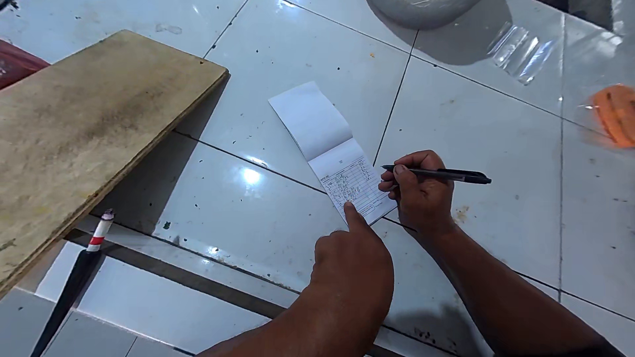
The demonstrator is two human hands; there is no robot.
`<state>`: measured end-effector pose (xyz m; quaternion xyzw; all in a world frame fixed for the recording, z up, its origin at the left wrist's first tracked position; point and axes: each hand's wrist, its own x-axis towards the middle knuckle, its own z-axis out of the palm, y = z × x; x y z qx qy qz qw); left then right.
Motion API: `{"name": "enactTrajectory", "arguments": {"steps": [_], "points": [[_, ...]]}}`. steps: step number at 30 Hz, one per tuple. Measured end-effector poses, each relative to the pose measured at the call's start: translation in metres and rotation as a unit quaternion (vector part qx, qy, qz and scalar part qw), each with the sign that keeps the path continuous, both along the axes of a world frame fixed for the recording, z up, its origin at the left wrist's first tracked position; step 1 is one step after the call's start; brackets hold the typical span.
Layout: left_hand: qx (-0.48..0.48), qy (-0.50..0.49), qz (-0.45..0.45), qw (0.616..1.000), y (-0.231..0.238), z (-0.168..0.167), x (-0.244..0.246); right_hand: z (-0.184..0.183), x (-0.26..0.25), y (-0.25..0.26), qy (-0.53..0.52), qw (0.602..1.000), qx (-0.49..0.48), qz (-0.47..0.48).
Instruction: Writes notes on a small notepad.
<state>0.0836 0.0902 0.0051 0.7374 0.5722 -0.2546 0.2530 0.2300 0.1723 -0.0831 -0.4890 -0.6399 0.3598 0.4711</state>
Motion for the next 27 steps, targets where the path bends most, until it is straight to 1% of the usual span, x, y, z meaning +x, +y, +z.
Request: {"name": "enactTrajectory", "arguments": {"steps": [2,7,13,21,27], "points": [[-0.010,0.009,-0.003,1.000,0.0001,0.0035,0.0007,0.0004,0.0001,-0.0003,-0.001,1.000,-0.002,0.000],[0.017,0.021,-0.019,0.999,-0.0039,0.0035,0.0006,0.0017,-0.0003,-0.0007,-0.004,1.000,-0.005,-0.001],[0.033,0.018,-0.019,0.999,-0.0052,0.0029,-0.0001,0.0013,-0.0002,-0.0002,-0.001,1.000,-0.002,0.002],[0.002,0.016,-0.011,1.000,-0.0015,0.0047,0.0000,0.0009,0.0001,-0.0003,-0.003,1.000,-0.007,0.002],[0.016,0.015,-0.007,1.000,-0.0022,0.0029,0.0000,-0.0001,0.0007,0.0000,-0.006,1.000,-0.002,0.008]]}}
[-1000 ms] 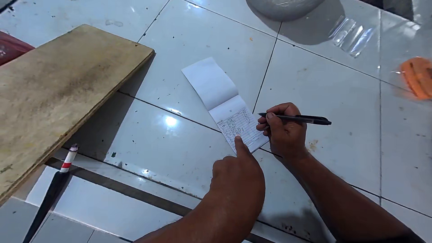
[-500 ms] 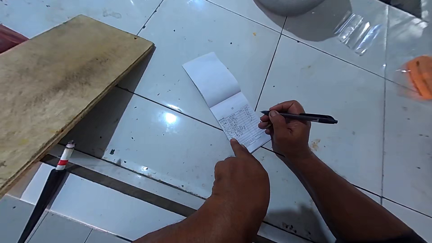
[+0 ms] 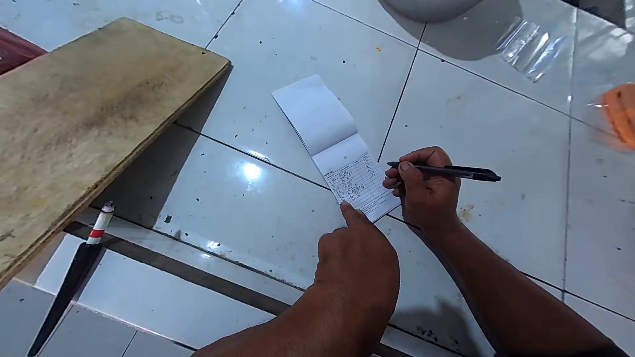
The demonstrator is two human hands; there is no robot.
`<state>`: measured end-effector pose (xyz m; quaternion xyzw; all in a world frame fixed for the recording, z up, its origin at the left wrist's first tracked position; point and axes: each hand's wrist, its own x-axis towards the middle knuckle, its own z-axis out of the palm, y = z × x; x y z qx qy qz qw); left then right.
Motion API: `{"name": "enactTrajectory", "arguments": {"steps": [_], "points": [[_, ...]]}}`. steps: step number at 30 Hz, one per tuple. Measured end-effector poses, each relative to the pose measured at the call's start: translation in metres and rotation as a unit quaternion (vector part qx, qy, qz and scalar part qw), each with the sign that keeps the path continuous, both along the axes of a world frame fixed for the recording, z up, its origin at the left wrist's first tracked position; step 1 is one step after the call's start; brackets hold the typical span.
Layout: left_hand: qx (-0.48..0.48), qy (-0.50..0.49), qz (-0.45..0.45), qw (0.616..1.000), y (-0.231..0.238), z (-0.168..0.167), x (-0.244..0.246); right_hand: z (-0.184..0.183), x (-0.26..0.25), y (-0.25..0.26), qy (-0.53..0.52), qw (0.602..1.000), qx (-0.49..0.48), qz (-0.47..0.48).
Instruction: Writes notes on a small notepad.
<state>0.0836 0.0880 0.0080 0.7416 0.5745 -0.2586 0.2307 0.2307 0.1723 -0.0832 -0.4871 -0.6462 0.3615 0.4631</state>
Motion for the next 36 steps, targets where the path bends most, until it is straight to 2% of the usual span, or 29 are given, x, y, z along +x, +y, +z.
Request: {"name": "enactTrajectory", "arguments": {"steps": [11,36], "points": [[-0.023,0.004,-0.003,1.000,0.0035,0.0007,-0.0001,-0.0002,-0.0008,0.0008,0.002,1.000,0.000,-0.005],[-0.007,0.012,-0.001,1.000,0.0031,-0.0022,-0.0004,0.0008,-0.0011,0.0001,-0.002,1.000,-0.006,-0.013]]}}
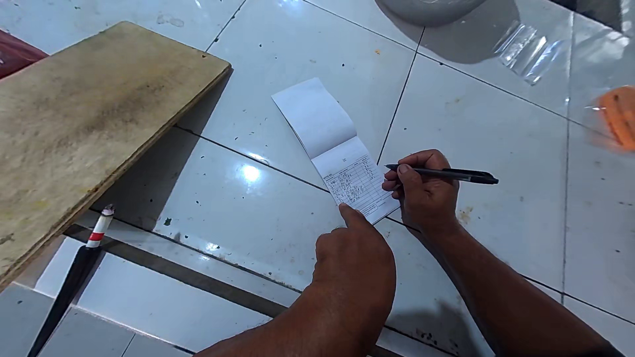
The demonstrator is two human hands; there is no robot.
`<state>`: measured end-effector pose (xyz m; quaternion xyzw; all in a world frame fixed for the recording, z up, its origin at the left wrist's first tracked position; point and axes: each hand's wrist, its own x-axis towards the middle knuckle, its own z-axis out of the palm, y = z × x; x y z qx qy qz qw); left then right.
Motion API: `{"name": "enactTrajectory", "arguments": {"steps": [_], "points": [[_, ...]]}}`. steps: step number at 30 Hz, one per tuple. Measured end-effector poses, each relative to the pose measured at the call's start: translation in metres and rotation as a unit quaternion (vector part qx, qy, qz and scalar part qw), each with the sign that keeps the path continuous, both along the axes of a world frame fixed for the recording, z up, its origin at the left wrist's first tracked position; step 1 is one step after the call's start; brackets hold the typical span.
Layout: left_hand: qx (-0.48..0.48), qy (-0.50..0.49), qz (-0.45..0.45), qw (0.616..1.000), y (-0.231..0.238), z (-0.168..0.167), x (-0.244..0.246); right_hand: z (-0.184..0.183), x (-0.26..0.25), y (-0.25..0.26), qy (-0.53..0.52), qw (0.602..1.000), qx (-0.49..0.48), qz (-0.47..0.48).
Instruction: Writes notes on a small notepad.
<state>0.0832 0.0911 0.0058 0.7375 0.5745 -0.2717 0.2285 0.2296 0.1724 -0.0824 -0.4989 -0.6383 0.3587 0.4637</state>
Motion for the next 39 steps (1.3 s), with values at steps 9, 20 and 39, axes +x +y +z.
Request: {"name": "enactTrajectory", "arguments": {"steps": [9,20,39], "points": [[0.000,-0.006,0.003,1.000,0.001,0.003,0.000,-0.001,0.000,0.000,0.003,1.000,-0.003,0.003],[0.007,-0.010,0.017,1.000,0.000,0.000,0.000,0.001,0.000,0.000,-0.001,1.000,0.000,0.006],[0.030,-0.039,-0.005,0.999,0.002,-0.008,-0.003,0.000,0.000,0.001,0.011,1.000,0.002,0.006]]}}
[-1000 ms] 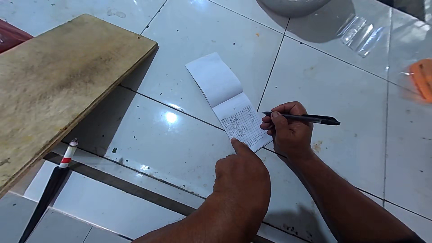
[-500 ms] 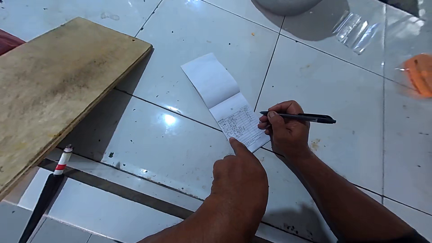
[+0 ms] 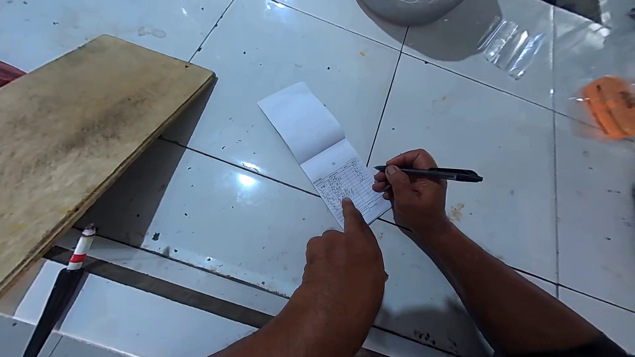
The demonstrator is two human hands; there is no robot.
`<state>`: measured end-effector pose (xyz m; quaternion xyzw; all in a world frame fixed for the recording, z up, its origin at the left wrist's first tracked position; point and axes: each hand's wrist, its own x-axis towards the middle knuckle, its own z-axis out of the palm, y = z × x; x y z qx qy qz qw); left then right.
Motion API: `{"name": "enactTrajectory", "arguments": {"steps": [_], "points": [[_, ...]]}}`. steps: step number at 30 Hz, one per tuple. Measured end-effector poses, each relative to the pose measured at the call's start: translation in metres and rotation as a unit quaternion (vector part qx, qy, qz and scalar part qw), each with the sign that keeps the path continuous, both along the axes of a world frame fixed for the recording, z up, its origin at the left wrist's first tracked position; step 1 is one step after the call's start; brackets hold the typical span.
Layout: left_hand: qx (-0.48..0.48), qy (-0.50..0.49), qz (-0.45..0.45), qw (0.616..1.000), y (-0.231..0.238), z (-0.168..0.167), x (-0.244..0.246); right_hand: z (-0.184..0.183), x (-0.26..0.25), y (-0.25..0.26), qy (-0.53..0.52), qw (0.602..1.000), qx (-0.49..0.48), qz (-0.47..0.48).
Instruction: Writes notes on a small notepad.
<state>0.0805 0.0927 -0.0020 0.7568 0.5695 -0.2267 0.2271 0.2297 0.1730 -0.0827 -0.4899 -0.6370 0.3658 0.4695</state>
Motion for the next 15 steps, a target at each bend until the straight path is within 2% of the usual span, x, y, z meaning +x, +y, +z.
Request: {"name": "enactTrajectory", "arguments": {"steps": [4,10,15], "points": [[-0.009,0.001,0.001,1.000,0.001,-0.001,0.000,0.000,0.001,0.000,0.003,1.000,0.000,0.003],[-0.002,-0.003,0.002,1.000,0.001,-0.001,-0.001,0.012,0.009,0.005,0.049,0.996,-0.066,0.029],[-0.003,0.003,-0.001,1.000,0.002,0.000,-0.001,0.017,0.017,0.008,-0.024,0.997,0.038,0.061]]}}
